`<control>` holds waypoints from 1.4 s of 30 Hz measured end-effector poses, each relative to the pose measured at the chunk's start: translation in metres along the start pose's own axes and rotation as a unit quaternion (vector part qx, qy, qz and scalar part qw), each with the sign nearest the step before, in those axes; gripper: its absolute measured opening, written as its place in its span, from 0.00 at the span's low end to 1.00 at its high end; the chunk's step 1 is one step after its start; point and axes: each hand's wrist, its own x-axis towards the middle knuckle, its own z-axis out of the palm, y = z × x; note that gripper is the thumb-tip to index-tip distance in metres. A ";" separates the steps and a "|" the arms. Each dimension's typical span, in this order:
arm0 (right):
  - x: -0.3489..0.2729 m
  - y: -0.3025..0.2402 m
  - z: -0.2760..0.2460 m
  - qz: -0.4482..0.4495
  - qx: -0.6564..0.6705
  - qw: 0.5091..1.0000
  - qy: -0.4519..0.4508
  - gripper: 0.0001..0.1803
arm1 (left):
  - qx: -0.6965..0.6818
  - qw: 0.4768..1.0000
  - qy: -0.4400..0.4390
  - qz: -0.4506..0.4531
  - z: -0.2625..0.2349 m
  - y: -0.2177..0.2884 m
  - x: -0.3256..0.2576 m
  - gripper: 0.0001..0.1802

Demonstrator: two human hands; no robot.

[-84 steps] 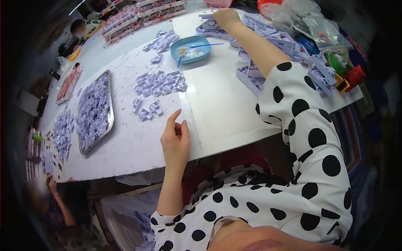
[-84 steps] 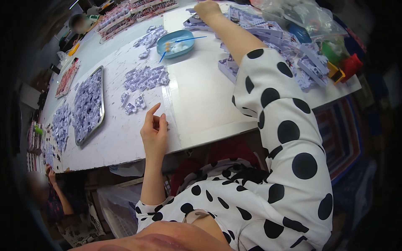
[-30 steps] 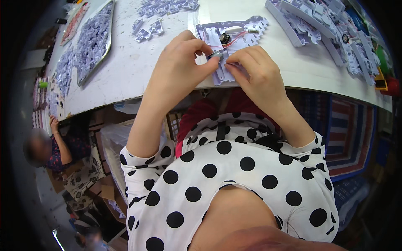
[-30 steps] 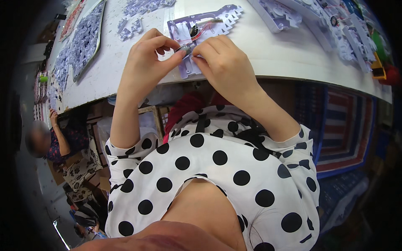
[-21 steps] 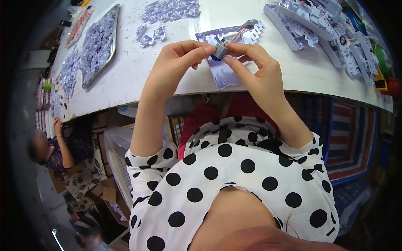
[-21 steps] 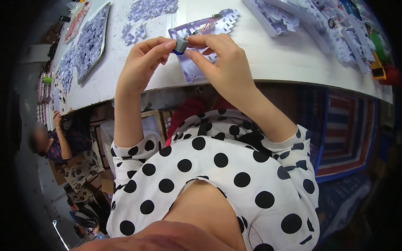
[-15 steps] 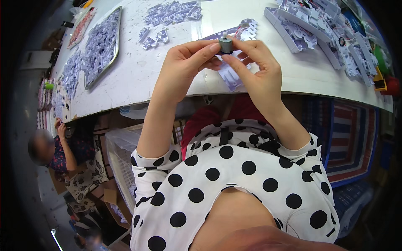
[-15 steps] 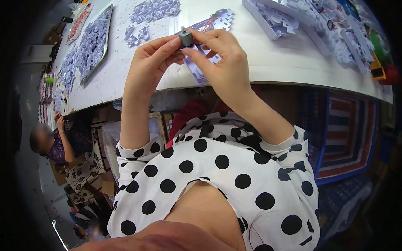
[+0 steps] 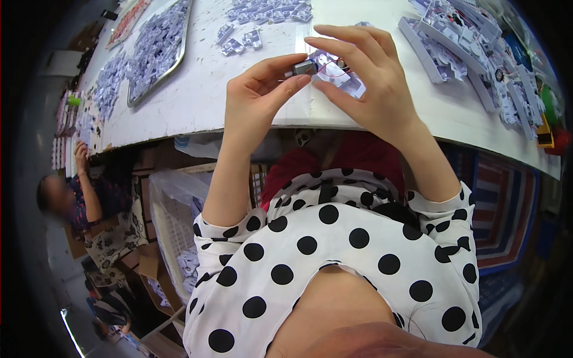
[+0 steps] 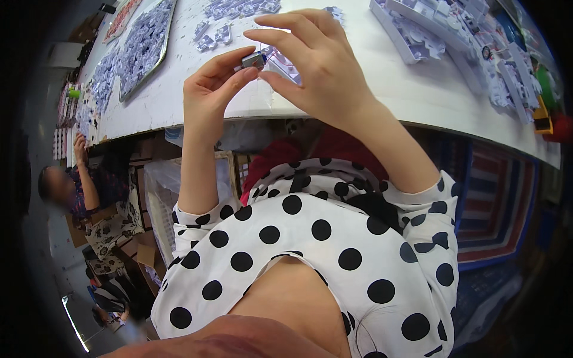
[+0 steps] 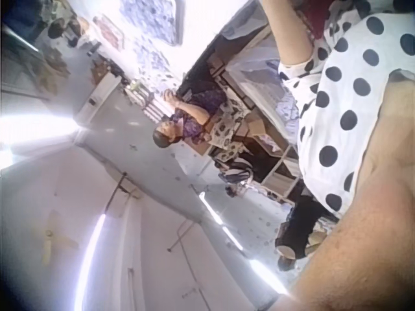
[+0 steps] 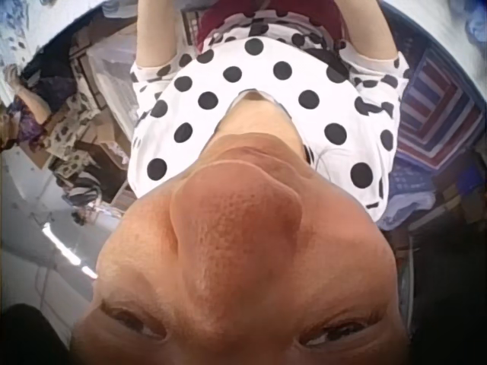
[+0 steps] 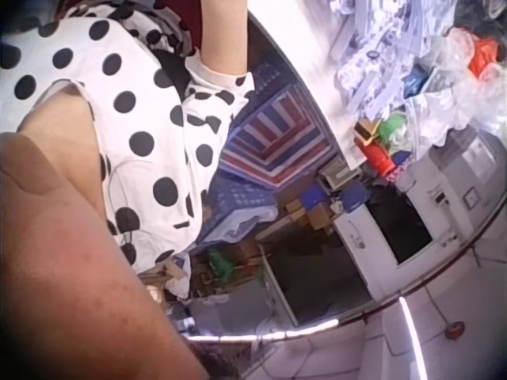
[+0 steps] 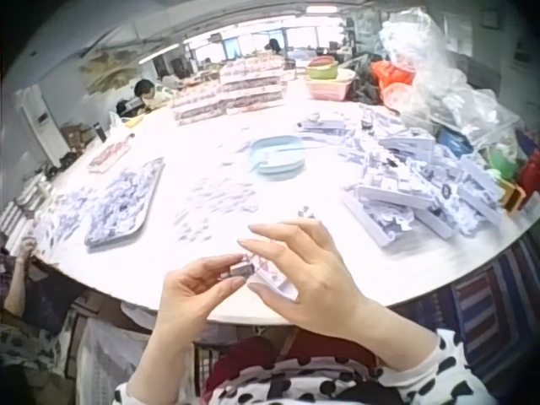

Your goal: The recorder is assembling small white and purple plastic components, inserting a small electronic motor/unit with wires and a circuit board into the plastic housing.

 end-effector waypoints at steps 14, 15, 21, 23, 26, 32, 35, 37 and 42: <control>0.014 -0.006 -0.001 0.159 0.230 0.943 -0.178 0.16 | 0.205 0.963 0.042 0.170 -0.010 0.012 -0.022 0.17; 0.014 -0.006 -0.002 0.158 0.222 0.943 -0.191 0.16 | 0.211 0.963 0.036 0.164 -0.011 0.011 -0.021 0.17; 0.006 -0.003 0.007 0.141 0.238 0.945 -0.175 0.17 | 0.201 0.968 0.019 0.146 -0.018 0.006 -0.020 0.18; 0.005 -0.001 0.006 0.148 0.230 0.944 -0.183 0.17 | 0.191 0.970 0.015 0.148 -0.018 0.006 -0.019 0.18; 0.000 -0.001 0.003 0.170 0.222 0.940 -0.196 0.17 | 0.159 0.977 -0.004 0.145 -0.021 0.004 -0.016 0.18; -0.011 0.000 -0.005 0.216 0.165 0.946 -0.175 0.16 | 0.154 0.987 -0.032 0.019 -0.067 -0.018 0.031 0.16; -0.013 -0.002 -0.004 0.184 0.101 0.968 -0.141 0.16 | 0.472 0.875 0.021 0.110 -0.094 -0.036 0.066 0.25; -0.014 -0.005 -0.003 0.170 0.087 0.973 -0.131 0.16 | 0.503 0.852 0.003 0.144 -0.113 -0.059 0.085 0.27; -0.022 -0.009 -0.003 0.173 0.077 0.977 -0.098 0.15 | 0.587 0.797 -0.010 0.142 -0.111 -0.063 0.092 0.28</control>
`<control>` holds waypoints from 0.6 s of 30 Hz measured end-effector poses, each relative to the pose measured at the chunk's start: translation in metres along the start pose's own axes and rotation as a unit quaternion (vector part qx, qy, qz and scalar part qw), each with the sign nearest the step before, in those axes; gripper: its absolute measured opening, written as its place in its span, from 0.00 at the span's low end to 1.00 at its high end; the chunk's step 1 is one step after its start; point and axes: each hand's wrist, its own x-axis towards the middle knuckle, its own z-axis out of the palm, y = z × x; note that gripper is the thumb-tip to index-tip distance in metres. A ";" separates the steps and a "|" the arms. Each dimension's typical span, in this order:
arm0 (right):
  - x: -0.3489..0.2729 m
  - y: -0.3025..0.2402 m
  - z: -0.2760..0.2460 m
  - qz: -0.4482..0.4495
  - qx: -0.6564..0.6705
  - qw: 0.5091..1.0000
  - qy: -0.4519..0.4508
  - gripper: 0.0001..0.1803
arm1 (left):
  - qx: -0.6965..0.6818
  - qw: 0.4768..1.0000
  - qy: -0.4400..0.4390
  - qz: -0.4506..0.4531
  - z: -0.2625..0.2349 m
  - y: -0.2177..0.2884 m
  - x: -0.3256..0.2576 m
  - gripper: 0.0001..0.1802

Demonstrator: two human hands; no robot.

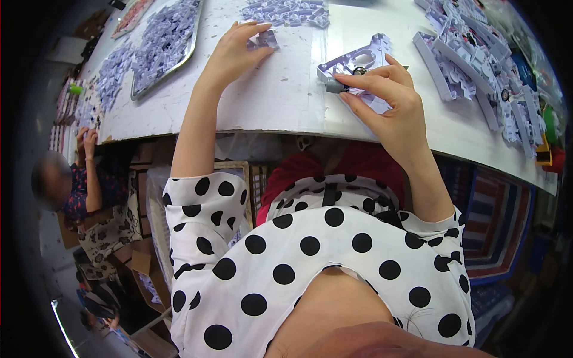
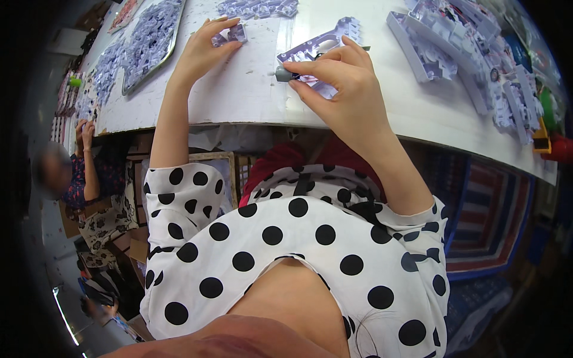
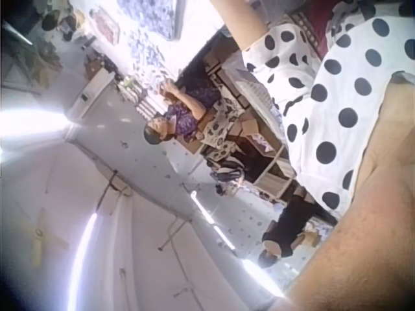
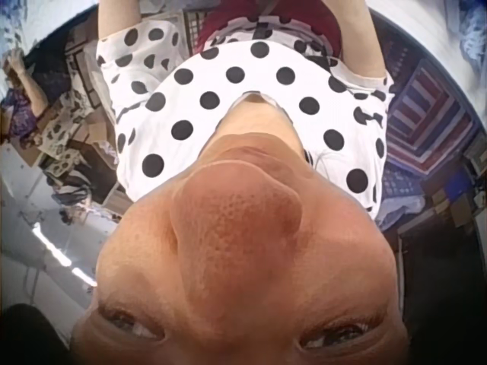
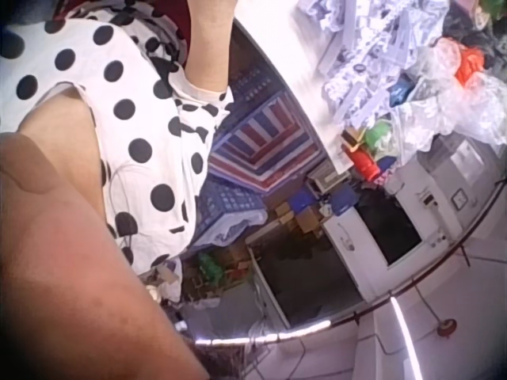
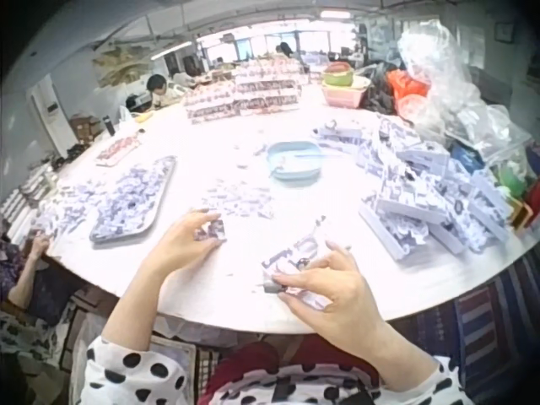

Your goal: The recorder is assembling small white and purple plastic components, inserting a small electronic motor/unit with wires and a circuit board into the plastic housing.

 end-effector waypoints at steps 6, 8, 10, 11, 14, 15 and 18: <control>0.000 -0.003 0.007 0.002 -0.031 0.999 0.029 0.15 | -0.126 0.992 0.022 -0.008 -0.016 0.071 -0.042 0.24; 0.001 -0.004 0.015 -0.020 -0.045 0.997 0.053 0.13 | -0.146 0.988 0.020 -0.045 -0.020 0.098 -0.060 0.22; 0.002 -0.006 0.026 -0.060 -0.070 0.993 0.076 0.11 | -0.160 0.981 0.025 -0.110 -0.019 0.117 -0.076 0.22; 0.001 -0.009 0.031 -0.057 -0.068 0.993 0.072 0.11 | -0.161 0.980 0.023 -0.113 -0.020 0.121 -0.082 0.22; -0.001 -0.013 0.042 -0.090 -0.127 0.987 0.044 0.11 | -0.151 0.976 0.025 -0.156 -0.021 0.124 -0.094 0.25; -0.001 -0.014 0.043 -0.089 -0.127 0.987 0.041 0.11 | -0.200 0.966 0.018 -0.160 -0.023 0.123 -0.095 0.26; 0.000 -0.018 0.042 -0.097 -0.139 0.985 0.003 0.13 | -0.263 0.953 -0.004 -0.153 -0.032 0.115 -0.099 0.27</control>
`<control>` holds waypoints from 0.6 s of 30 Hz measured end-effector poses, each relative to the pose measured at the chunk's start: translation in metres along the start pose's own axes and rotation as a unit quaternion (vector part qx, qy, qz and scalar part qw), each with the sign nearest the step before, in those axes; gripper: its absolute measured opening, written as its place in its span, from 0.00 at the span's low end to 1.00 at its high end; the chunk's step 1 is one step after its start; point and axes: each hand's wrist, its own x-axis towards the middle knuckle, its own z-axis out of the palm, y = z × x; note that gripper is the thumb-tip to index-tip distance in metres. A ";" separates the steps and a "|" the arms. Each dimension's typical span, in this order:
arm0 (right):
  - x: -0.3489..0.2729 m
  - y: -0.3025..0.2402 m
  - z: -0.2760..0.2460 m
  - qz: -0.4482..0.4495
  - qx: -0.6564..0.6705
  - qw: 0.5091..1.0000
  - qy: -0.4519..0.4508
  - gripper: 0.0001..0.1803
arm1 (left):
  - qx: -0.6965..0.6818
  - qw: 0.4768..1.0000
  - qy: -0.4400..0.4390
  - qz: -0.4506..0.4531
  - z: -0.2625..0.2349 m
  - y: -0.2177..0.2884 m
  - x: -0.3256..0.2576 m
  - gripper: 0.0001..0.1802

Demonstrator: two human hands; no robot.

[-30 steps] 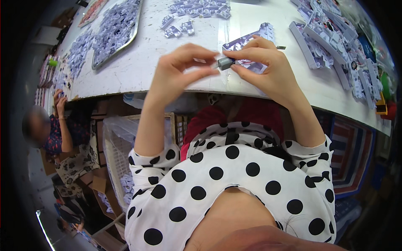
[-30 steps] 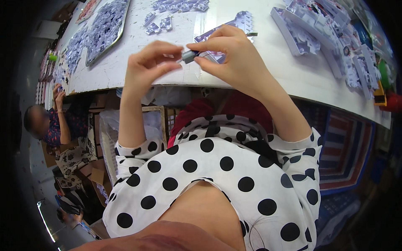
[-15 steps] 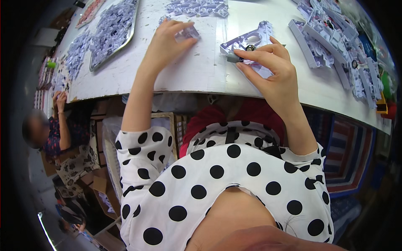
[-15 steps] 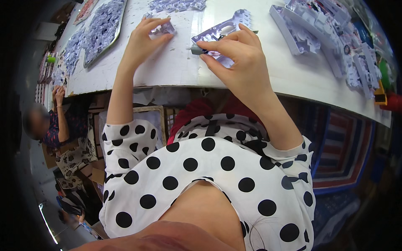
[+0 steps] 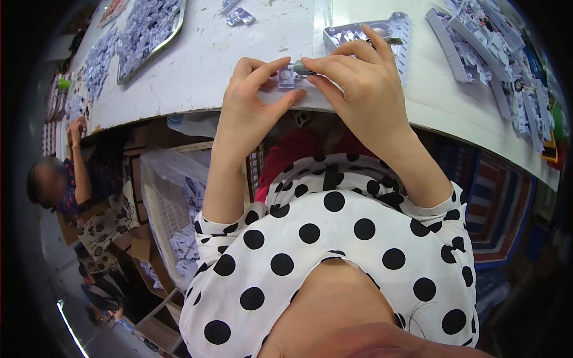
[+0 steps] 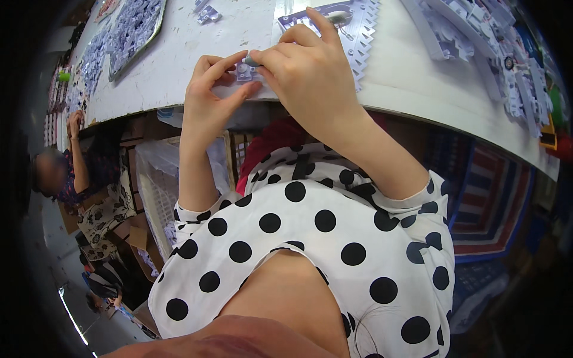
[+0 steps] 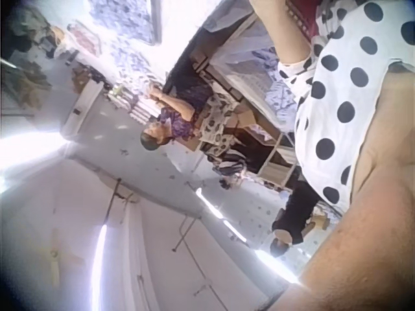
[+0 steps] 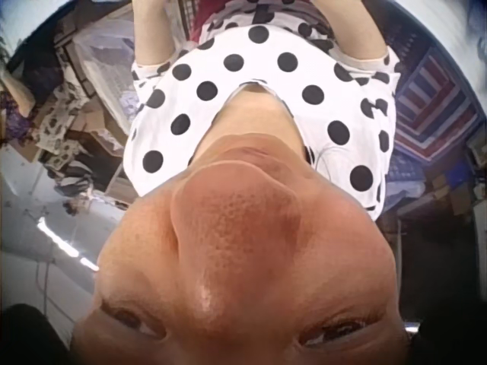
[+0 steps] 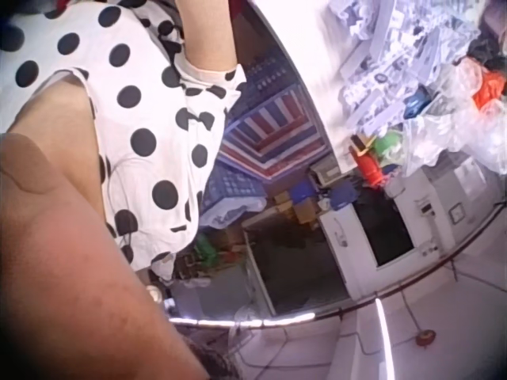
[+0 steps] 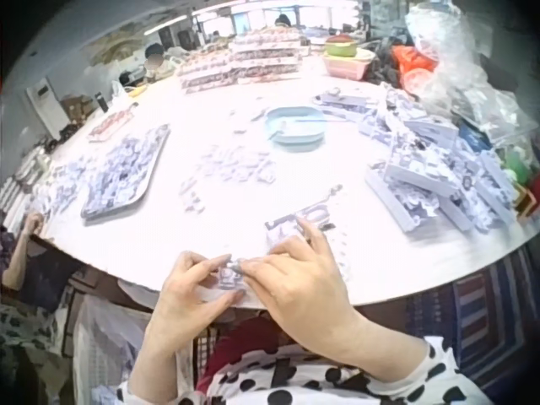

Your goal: The recorder is assembling small white and purple plastic components, inserting a small electronic motor/unit with wires and a circuit board into the plastic housing.

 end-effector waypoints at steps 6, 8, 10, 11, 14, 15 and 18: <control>0.004 0.003 0.003 -0.001 -0.012 0.997 -0.073 0.11 | -0.044 0.999 -0.023 0.000 -0.003 -0.007 0.001 0.24; 0.006 0.003 0.004 -0.012 -0.028 0.997 -0.064 0.10 | -0.047 0.999 -0.023 -0.010 -0.004 -0.008 0.001 0.24; 0.006 0.004 0.006 -0.022 -0.042 0.997 -0.057 0.09 | -0.053 0.998 -0.023 -0.016 -0.004 -0.008 0.001 0.25; 0.006 0.004 0.007 -0.031 -0.055 0.997 -0.049 0.08 | -0.054 0.998 -0.021 -0.017 -0.003 -0.008 0.002 0.25; 0.007 0.005 0.005 0.000 -0.030 0.995 -0.091 0.08 | -0.056 0.998 -0.025 -0.019 -0.003 -0.006 0.003 0.25; 0.008 0.006 0.006 -0.003 -0.031 0.995 -0.091 0.08 | -0.059 0.998 -0.029 -0.020 -0.003 -0.006 0.004 0.25; 0.007 0.005 0.010 0.028 0.004 0.995 -0.096 0.07 | -0.059 0.998 -0.026 -0.023 -0.005 -0.006 0.003 0.25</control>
